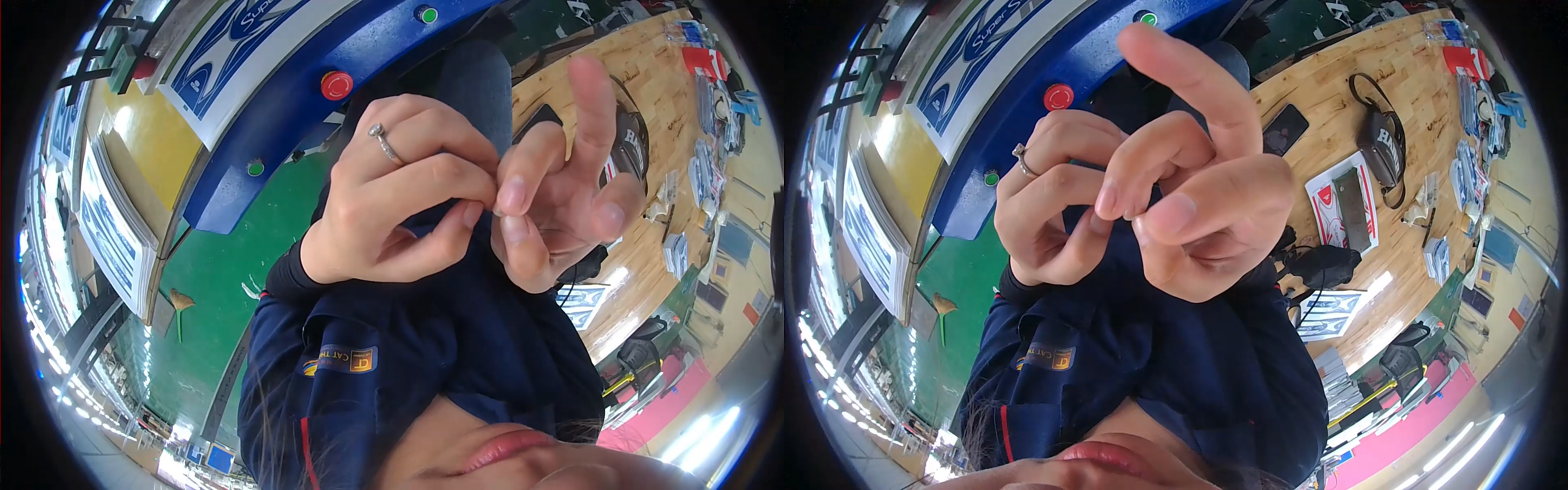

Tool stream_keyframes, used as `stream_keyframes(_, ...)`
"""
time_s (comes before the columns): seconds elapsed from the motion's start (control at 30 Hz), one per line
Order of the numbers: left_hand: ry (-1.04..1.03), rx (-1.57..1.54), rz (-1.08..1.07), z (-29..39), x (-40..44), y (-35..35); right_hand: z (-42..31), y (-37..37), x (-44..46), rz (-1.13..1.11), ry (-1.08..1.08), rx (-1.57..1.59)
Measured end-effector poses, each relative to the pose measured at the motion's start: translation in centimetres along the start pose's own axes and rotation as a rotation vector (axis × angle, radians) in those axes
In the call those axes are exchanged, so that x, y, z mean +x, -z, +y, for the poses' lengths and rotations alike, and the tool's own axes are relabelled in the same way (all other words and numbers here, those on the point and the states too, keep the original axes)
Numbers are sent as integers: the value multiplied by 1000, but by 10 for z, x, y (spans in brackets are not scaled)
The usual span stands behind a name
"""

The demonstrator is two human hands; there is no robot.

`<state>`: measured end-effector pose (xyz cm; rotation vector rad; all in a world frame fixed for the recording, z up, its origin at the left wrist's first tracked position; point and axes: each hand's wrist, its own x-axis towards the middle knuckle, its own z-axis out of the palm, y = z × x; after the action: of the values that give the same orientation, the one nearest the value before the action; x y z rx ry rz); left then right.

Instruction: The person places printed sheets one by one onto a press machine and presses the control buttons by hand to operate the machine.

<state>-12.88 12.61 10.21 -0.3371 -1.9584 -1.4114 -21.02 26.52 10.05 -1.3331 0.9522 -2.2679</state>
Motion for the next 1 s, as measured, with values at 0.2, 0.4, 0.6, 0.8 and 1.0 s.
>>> stream_keyframes(0.2,11,1,2,2,-2,1,3,-1,-2,-15,41,-33)
stream_keyframes(0.4,35,12,11,6,0,4,-6,6,-5,-93,107,-212)
stream_keyframes(0.6,24,78,47,5,-3,4,1,1,-14,-17,282,-412)
stream_keyframes(0.8,-12,259,91,8,-4,2,13,-1,-21,56,421,-549)
stream_keyframes(1.0,-115,503,131,14,0,1,14,-1,-22,63,463,-599)
